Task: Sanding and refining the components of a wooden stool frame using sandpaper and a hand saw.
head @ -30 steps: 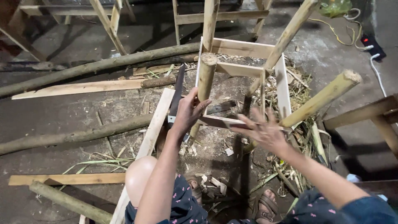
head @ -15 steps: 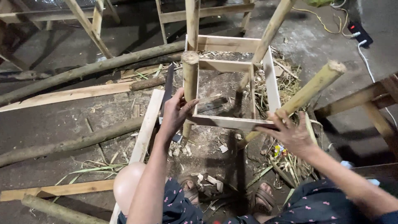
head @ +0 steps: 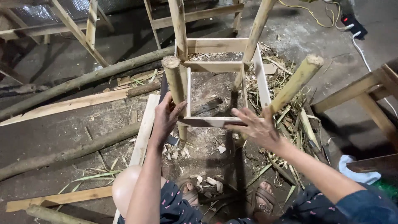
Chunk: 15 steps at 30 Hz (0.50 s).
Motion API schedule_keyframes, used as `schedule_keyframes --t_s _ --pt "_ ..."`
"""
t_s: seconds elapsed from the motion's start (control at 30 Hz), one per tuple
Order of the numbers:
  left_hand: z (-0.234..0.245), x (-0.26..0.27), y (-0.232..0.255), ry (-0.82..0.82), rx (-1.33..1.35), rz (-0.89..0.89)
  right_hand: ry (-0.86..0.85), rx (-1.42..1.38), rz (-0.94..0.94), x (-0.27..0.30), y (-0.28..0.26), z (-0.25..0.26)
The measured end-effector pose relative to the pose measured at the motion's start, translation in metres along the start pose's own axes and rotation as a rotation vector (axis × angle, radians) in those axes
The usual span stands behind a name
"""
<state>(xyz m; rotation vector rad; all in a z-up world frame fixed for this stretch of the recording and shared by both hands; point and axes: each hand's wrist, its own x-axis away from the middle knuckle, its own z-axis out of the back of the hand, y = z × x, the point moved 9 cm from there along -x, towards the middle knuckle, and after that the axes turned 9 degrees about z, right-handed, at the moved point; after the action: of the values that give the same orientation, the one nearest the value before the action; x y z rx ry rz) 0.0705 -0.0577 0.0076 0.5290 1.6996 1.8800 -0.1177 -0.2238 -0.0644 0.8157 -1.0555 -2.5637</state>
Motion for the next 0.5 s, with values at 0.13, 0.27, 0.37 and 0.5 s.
schedule_keyframes --t_s 0.13,0.27,0.37,0.5 --pt "0.003 -0.002 -0.007 0.002 -0.011 0.024 -0.102 0.114 0.074 0.012 0.028 0.016" --pt "0.001 -0.002 -0.002 0.006 -0.032 0.005 -0.112 0.126 0.099 0.022 0.024 0.006" --pt "0.003 -0.001 0.001 0.013 0.000 0.015 -0.106 0.154 0.106 0.006 0.014 -0.001" --pt "0.004 0.000 -0.003 0.028 -0.007 0.029 -0.035 0.043 0.084 -0.051 -0.010 0.013"
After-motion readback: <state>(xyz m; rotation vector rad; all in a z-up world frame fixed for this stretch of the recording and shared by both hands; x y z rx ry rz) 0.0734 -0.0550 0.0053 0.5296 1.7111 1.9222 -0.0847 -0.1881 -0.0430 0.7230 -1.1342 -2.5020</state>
